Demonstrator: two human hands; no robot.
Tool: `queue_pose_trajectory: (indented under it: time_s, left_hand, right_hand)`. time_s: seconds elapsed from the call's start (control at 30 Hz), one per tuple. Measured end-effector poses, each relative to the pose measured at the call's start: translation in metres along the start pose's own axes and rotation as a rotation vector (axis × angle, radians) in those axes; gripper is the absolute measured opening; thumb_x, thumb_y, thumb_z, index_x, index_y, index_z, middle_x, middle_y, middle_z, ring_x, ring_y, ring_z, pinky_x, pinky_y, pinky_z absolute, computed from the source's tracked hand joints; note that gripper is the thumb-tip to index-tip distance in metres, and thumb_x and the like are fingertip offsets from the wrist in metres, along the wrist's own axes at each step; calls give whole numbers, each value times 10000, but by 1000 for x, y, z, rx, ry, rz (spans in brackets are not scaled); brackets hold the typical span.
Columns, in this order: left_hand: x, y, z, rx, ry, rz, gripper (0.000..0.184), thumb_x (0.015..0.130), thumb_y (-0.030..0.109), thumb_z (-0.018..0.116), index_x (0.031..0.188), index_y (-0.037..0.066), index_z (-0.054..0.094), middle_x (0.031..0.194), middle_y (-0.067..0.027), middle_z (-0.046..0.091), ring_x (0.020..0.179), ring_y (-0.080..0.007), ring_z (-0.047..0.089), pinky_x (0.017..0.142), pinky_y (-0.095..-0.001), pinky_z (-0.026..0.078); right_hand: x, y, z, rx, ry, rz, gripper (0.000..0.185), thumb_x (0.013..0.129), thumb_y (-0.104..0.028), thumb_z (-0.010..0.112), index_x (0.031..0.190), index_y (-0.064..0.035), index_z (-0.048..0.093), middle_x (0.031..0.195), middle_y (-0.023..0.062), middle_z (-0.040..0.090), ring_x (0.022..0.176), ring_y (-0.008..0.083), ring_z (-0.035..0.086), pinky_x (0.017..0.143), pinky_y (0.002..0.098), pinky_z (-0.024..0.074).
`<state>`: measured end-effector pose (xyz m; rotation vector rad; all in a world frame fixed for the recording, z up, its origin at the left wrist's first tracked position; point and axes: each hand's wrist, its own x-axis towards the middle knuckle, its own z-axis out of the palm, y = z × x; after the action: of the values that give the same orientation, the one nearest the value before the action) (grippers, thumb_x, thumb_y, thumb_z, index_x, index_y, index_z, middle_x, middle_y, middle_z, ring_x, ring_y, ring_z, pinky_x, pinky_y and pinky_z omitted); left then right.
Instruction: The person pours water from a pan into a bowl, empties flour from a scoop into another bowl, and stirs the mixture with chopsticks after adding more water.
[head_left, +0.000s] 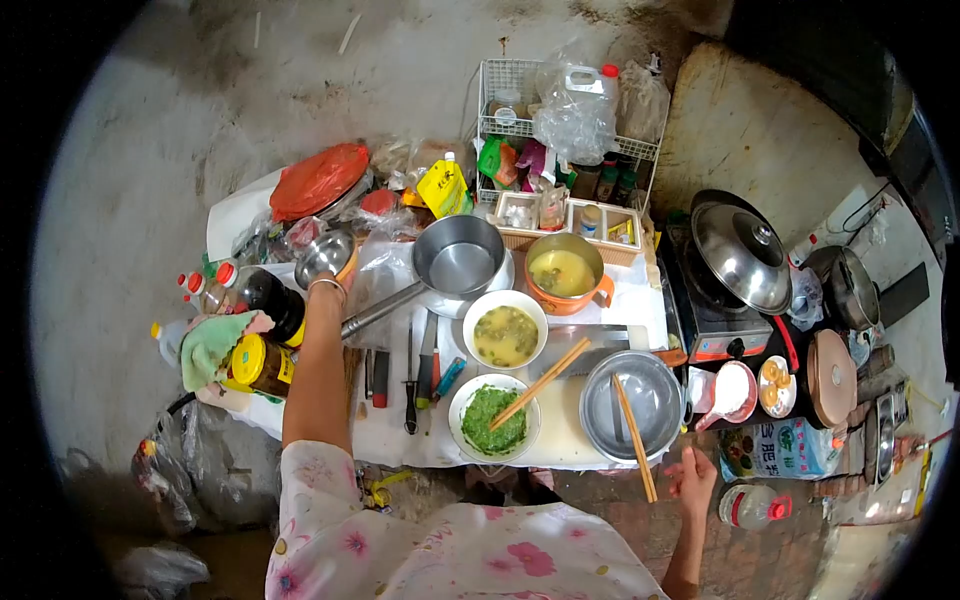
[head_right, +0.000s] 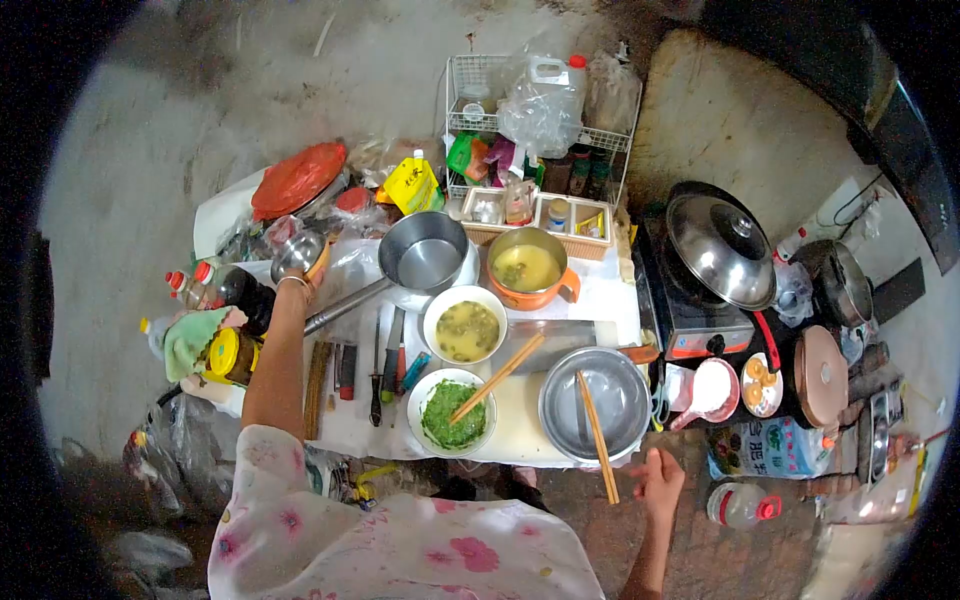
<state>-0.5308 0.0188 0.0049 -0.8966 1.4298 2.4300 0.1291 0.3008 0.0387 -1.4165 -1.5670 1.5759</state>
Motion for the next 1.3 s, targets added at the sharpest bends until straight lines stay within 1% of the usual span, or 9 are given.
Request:
queue_pose_trajectory:
  time_s: [0.07, 0.17, 0.23, 0.33, 0.37, 0.43, 0.57, 1.17, 1.3]
  left_hand:
    - [13, -1, -1, -3, -40, -45, 281, 880, 139, 477, 1141, 35, 450, 1075, -186, 506, 816, -339, 577, 593, -387, 569]
    - [-67, 14, 7, -66, 117, -149, 325, 835, 175, 551, 1041, -54, 449, 885, -200, 549, 694, -327, 600, 560, -408, 566]
    - [-79, 18, 5, 43, 95, -163, 323, 834, 169, 533, 1058, -44, 437, 874, -182, 560, 704, -331, 601, 615, -408, 565]
    - [-144, 23, -4, 974, -477, 160, 346, 821, 292, 559, 916, -41, 570, 686, -143, 596, 685, -299, 613, 587, -314, 498]
    - [-150, 20, -6, 980, -482, 161, 346, 821, 292, 559, 916, -41, 570, 686, -143, 596, 685, -299, 614, 587, -314, 498]
    - [-189, 17, -3, 1718, -734, 712, 398, 762, 376, 623, 895, 1, 609, 796, -157, 632, 690, -265, 613, 634, -316, 472]
    - [-208, -3, -6, 2091, -554, 842, 497, 697, 479, 633, 840, 3, 642, 804, -196, 624, 780, -339, 601, 733, -366, 457]
    - [-245, 43, -35, 1866, -439, 1045, 403, 728, 390, 630, 855, 8, 640, 708, -239, 576, 702, -383, 573, 629, -415, 451]
    - [-273, 62, -34, 1780, -441, 1057, 346, 724, 323, 654, 817, -10, 640, 608, -203, 558, 541, -303, 559, 548, -357, 432]
  right_hand:
    - [-8, -3, -10, 26, 64, -2, 287, 882, -283, 516, 831, -2, 548, 527, 47, 545, 330, 69, 411, 295, 217, 279]
    - [-10, 11, -30, 67, 174, 23, 285, 885, -286, 513, 830, -10, 557, 515, 41, 536, 340, 66, 417, 300, 218, 284]
    - [-11, 13, -40, 75, 215, -29, 294, 889, -292, 510, 829, -9, 561, 518, 41, 535, 344, 66, 418, 305, 217, 288]
    - [-5, 18, -46, 69, 230, -32, 314, 890, -308, 507, 821, -9, 572, 514, 35, 524, 348, 67, 418, 310, 217, 297]
    - [-2, 19, -46, 66, 229, -36, 325, 886, -319, 512, 815, -8, 575, 511, 34, 519, 349, 70, 421, 309, 219, 300]
    - [0, 12, -39, -14, 184, -75, 342, 877, -337, 523, 804, -8, 579, 518, 37, 522, 356, 73, 434, 310, 218, 304]
    - [0, -1, -21, -27, 82, -66, 352, 877, -338, 518, 792, -2, 578, 544, 45, 540, 368, 73, 448, 319, 212, 314]
    - [-16, -5, -22, -87, 111, -136, 324, 895, -269, 490, 744, 7, 565, 534, 29, 526, 392, 61, 440, 345, 208, 317]
    - [-16, -8, -15, -56, 135, -110, 324, 896, -256, 489, 706, 0, 552, 540, 28, 528, 399, 60, 441, 348, 208, 312]
